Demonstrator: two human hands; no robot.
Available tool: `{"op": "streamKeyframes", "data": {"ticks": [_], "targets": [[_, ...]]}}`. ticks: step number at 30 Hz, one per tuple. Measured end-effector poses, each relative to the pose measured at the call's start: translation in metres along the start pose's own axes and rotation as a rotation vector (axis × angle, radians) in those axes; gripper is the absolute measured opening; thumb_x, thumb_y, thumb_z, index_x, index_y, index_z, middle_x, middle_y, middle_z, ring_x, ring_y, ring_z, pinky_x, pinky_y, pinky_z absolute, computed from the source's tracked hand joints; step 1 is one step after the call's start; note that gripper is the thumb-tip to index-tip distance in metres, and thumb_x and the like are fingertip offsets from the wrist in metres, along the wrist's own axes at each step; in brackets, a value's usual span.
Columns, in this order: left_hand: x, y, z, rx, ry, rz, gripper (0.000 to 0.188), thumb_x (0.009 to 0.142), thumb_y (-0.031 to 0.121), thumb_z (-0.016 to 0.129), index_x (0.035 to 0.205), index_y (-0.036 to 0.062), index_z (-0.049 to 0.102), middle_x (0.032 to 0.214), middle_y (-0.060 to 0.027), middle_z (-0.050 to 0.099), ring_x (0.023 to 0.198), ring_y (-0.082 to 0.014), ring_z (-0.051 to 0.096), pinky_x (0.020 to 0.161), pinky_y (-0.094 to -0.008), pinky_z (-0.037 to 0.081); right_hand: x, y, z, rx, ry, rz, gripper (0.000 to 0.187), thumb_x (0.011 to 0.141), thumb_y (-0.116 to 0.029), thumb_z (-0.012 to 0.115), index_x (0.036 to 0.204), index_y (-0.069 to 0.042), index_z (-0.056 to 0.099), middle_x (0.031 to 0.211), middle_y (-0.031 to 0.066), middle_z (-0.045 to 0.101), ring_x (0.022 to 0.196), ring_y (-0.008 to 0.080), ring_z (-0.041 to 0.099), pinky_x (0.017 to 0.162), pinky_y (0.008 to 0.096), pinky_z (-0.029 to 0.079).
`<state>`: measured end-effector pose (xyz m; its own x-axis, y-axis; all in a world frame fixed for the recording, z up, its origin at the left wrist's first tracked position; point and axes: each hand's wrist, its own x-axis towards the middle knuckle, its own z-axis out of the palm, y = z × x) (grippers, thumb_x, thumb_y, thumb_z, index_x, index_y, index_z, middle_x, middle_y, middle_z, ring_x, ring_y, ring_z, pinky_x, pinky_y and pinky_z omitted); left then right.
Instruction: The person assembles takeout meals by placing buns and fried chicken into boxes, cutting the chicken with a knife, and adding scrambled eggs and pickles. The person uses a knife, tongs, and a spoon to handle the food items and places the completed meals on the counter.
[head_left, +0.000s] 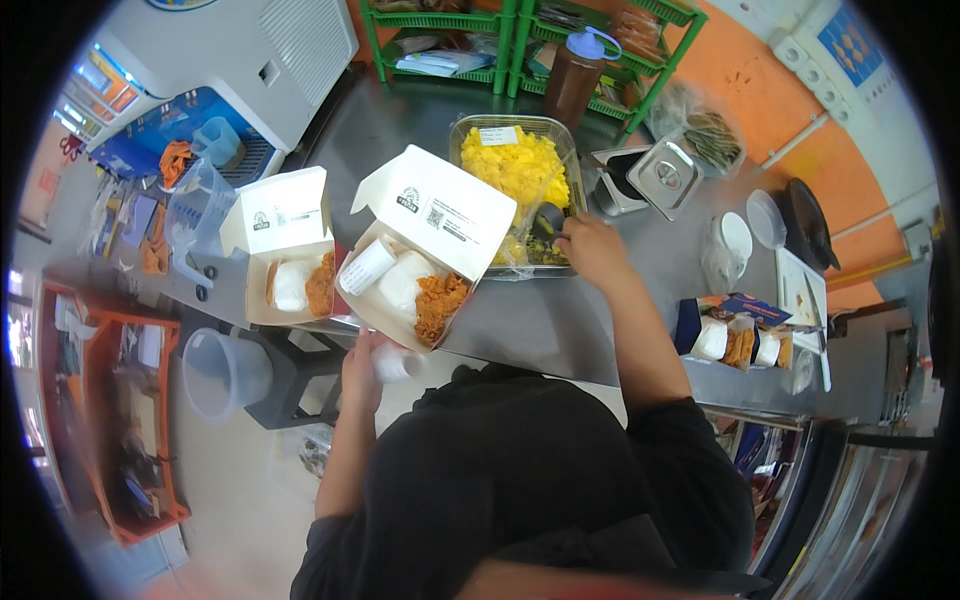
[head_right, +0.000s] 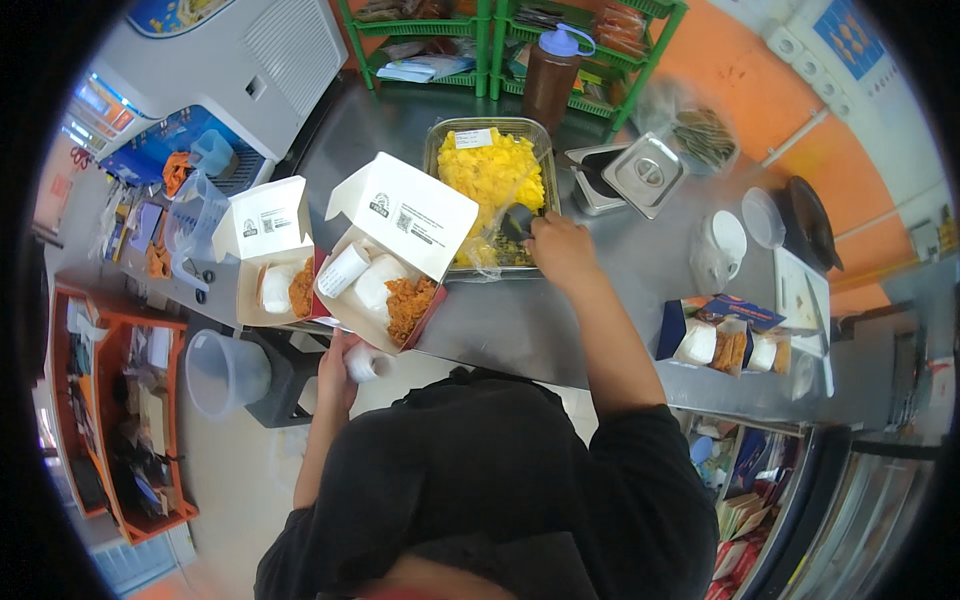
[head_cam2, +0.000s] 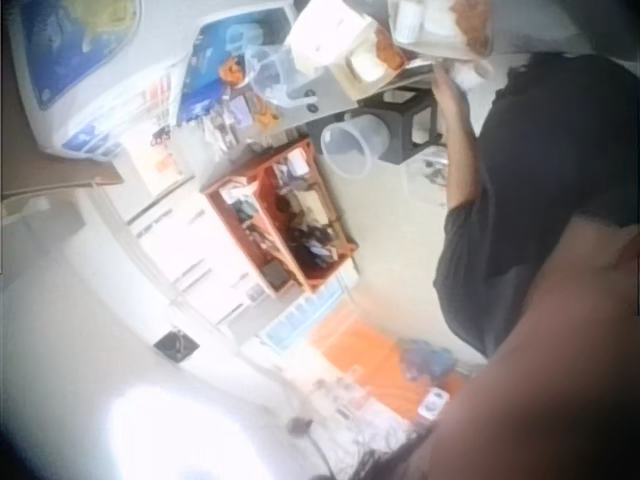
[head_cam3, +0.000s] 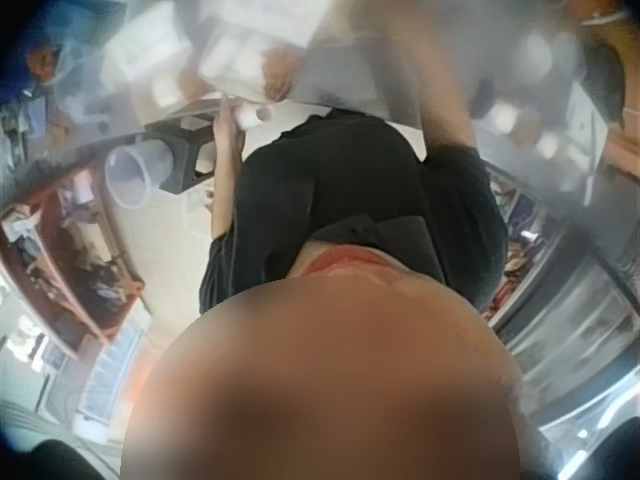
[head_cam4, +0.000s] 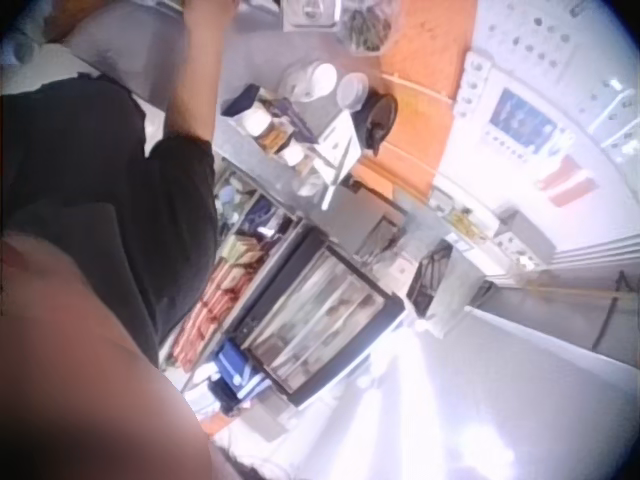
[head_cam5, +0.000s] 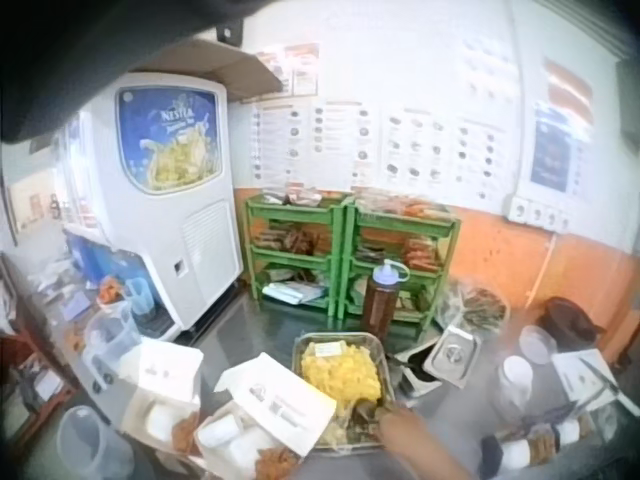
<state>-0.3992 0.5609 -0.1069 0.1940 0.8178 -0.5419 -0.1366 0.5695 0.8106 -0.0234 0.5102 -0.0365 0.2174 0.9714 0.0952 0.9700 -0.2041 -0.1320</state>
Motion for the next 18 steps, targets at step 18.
{"op": "streamKeyframes", "data": {"ticks": [18], "targets": [[-0.077,0.052,0.155,0.252,-0.361,0.688,0.076,0.077,-0.007,0.052,0.145,0.0061,0.022,0.136,-0.0173,0.029,0.121,-0.0201,0.039,0.096,-0.0283,0.036,0.049,0.029,-0.006,-0.419,0.095,-0.276,0.035,0.084,-0.009,0.048,0.119,-0.006,0.044,0.122,0.0128,0.052,0.074,0.0256,0.067,0.066,0.0394,0.051]]}}
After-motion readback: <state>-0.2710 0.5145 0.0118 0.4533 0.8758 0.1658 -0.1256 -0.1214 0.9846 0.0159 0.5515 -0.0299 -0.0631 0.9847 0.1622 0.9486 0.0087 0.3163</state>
